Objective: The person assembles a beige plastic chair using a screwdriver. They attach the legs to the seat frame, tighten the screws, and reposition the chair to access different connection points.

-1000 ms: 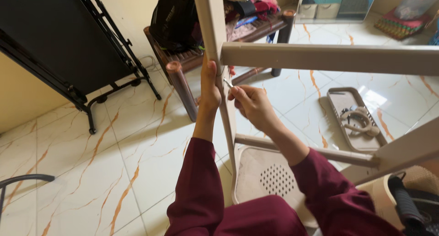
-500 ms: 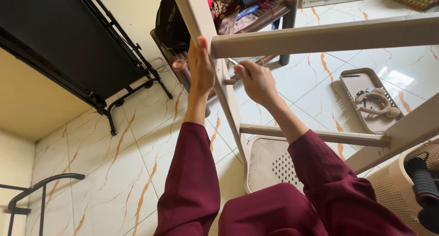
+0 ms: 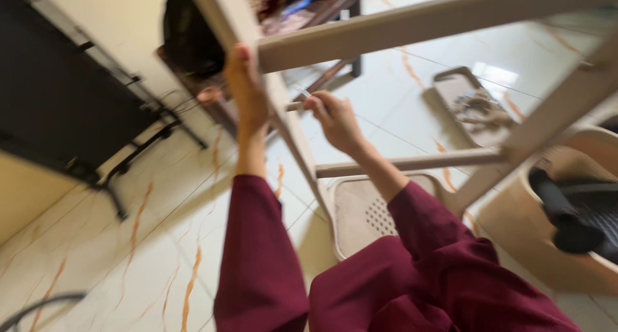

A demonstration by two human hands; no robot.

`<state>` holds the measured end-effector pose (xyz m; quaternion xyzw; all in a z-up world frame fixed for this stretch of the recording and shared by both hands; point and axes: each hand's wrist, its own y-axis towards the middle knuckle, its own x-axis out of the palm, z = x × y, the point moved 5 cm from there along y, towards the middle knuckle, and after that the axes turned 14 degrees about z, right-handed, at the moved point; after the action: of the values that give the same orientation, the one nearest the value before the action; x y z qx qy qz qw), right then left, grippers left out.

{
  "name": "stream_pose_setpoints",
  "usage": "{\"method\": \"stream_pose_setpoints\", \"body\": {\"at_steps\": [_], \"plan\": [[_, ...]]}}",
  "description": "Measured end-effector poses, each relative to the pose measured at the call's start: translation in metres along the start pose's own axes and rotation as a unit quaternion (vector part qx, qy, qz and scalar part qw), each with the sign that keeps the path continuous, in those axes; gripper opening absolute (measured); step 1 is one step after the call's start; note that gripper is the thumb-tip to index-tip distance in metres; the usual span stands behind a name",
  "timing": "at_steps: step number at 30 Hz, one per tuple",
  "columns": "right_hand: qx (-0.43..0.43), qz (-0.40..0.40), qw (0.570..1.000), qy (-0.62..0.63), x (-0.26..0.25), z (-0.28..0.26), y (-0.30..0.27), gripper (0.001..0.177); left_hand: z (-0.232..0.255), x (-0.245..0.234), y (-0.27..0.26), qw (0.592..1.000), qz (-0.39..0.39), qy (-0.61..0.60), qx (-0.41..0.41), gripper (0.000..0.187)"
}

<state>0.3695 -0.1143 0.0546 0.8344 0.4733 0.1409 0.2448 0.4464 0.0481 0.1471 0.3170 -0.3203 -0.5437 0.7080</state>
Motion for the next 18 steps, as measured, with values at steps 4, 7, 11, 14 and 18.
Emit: {"method": "stream_pose_setpoints", "body": {"at_steps": [4, 7, 11, 14, 18], "plan": [[-0.017, 0.016, 1.000, 0.005, -0.006, -0.004, -0.024, 0.025, 0.002, -0.005, 0.000, 1.000, -0.006, -0.015, 0.013, 0.060], [0.001, 0.011, 1.000, -0.022, -0.017, -0.014, -0.032, 0.025, 0.008, 0.002, 0.001, 0.999, -0.008, -0.031, 0.014, 0.060], [0.014, -0.006, 0.998, -0.063, -0.030, -0.023, -0.034, 0.027, 0.009, -0.005, 0.003, 0.999, -0.018, -0.032, 0.008, 0.064], [0.005, -0.019, 0.998, -0.052, -0.040, -0.025, -0.034, 0.028, 0.008, -0.011, 0.001, 0.996, -0.036, -0.083, -0.009, 0.072], [-0.027, -0.067, 0.997, -0.038, -0.047, -0.027, -0.027, 0.027, 0.000, -0.015, 0.000, 0.988, -0.029, -0.139, -0.056, 0.082]]}}
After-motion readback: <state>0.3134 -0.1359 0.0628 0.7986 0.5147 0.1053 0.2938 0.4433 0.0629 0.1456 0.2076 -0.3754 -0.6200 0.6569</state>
